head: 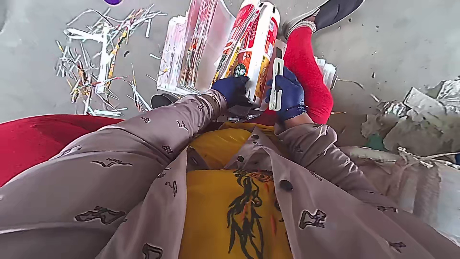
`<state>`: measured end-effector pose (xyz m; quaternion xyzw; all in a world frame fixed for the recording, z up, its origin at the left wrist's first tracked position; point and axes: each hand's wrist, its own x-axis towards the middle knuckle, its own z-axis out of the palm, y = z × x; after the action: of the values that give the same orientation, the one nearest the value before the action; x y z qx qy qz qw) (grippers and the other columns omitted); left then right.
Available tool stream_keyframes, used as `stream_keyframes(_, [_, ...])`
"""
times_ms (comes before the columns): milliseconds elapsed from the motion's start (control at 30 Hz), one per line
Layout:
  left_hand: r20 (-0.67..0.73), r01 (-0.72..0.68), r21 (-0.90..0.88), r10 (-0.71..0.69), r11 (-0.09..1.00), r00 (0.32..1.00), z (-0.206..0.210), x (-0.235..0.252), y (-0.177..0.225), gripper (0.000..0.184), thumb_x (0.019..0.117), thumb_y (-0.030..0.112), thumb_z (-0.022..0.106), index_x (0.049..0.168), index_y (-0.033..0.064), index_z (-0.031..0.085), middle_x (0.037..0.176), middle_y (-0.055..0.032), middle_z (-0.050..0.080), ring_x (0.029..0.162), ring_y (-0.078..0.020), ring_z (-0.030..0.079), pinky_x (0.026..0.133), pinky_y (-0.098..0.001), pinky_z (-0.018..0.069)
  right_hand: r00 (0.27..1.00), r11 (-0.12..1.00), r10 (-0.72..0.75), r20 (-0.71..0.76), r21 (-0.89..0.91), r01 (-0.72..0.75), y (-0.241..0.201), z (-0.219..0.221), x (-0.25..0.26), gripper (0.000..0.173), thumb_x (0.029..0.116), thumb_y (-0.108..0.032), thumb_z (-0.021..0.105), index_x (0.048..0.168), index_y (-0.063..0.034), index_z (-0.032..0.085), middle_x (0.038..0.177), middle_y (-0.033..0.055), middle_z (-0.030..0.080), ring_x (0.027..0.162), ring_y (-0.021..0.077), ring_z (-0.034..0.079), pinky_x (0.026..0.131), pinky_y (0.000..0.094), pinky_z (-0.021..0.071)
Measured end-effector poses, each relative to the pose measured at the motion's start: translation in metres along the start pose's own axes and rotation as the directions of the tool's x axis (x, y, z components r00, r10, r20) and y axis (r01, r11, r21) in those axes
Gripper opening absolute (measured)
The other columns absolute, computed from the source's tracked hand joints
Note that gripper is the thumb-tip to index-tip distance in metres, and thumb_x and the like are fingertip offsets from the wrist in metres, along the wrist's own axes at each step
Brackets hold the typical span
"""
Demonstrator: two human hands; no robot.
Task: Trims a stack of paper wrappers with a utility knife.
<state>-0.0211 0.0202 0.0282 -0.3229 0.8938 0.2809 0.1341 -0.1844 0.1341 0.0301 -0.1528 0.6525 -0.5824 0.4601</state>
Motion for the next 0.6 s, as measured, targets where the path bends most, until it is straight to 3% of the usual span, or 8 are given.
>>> stream_keyframes(67, [-0.003, -0.070, 0.041, 0.070, 0.997, 0.998, 0.006, 0.001, -0.002, 0.068, 0.0853, 0.071, 0.069, 0.117, 0.0102, 0.069, 0.148, -0.0081, 0.057, 0.126, -0.0329, 0.063, 0.095, -0.0651, 0.0530, 1.000, 1.000, -0.008, 0.002, -0.023, 0.008, -0.007, 0.003, -0.009, 0.046, 0.1072, -0.017, 0.049, 0.153, -0.0138, 0.045, 0.090, 0.0104, 0.068, 0.066, 0.0232, 0.069, 0.055, 0.0391, 0.0614])
stream_keyframes(133, [0.023, -0.074, 0.067, 0.073, 0.995, 0.997, 0.008, 0.004, 0.000, 0.061, 0.0895, 0.065, 0.068, 0.113, 0.0094, 0.071, 0.162, -0.0032, 0.044, 0.136, -0.0304, 0.057, 0.100, -0.0625, 0.0520, 1.000, 0.999, -0.015, -0.016, -0.047, 0.014, -0.017, 0.009, -0.021, 0.043, 0.1068, -0.014, 0.046, 0.150, -0.0130, 0.047, 0.088, 0.0068, 0.068, 0.062, 0.0188, 0.067, 0.052, 0.0338, 0.0588])
stream_keyframes(233, [0.035, -0.053, 0.145, 0.048, 0.988, 0.998, 0.011, 0.004, 0.011, 0.059, 0.0933, 0.063, 0.065, 0.110, 0.0063, 0.073, 0.165, -0.0063, 0.038, 0.142, -0.0341, 0.050, 0.099, -0.0653, 0.0527, 1.000, 1.000, -0.005, -0.012, -0.025, 0.005, -0.012, 0.007, -0.014, 0.044, 0.1074, -0.015, 0.047, 0.151, -0.0133, 0.045, 0.090, 0.0098, 0.069, 0.063, 0.0216, 0.068, 0.053, 0.0368, 0.0603])
stream_keyframes(333, [0.039, -0.026, 0.217, 0.018, 0.976, 0.999, 0.016, 0.006, 0.016, 0.059, 0.0954, 0.062, 0.061, 0.113, 0.0070, 0.072, 0.167, -0.0055, 0.034, 0.140, -0.0371, 0.052, 0.091, -0.0670, 0.0555, 1.000, 1.000, 0.016, -0.011, 0.006, -0.016, -0.005, 0.004, -0.005, 0.048, 0.1069, -0.018, 0.051, 0.154, -0.0157, 0.045, 0.093, 0.0148, 0.069, 0.068, 0.0272, 0.070, 0.056, 0.0427, 0.0626])
stream_keyframes(467, [0.051, 0.009, 0.187, -0.018, 0.982, 0.999, 0.014, 0.002, 0.017, 0.038, 0.1021, 0.039, 0.058, 0.120, 0.0074, 0.070, 0.171, -0.0012, 0.028, 0.127, -0.0411, 0.061, 0.085, -0.0699, 0.0556, 0.999, 0.998, 0.011, -0.049, -0.061, -0.014, -0.021, 0.012, -0.023, 0.044, 0.1058, -0.014, 0.048, 0.149, -0.0134, 0.048, 0.087, 0.0074, 0.068, 0.061, 0.0191, 0.067, 0.051, 0.0335, 0.0585])
stream_keyframes(600, [-0.004, 0.070, 0.092, -0.069, 0.993, 0.998, 0.010, 0.001, 0.011, 0.043, 0.1051, 0.029, 0.051, 0.145, 0.0113, 0.055, 0.158, -0.0078, 0.049, 0.126, -0.0402, 0.063, 0.090, -0.0703, 0.0534, 1.000, 1.000, 0.003, 0.000, 0.007, -0.003, -0.007, 0.005, -0.009, 0.047, 0.1062, -0.017, 0.051, 0.153, -0.0151, 0.047, 0.092, 0.0134, 0.069, 0.069, 0.0262, 0.070, 0.057, 0.0425, 0.0624])
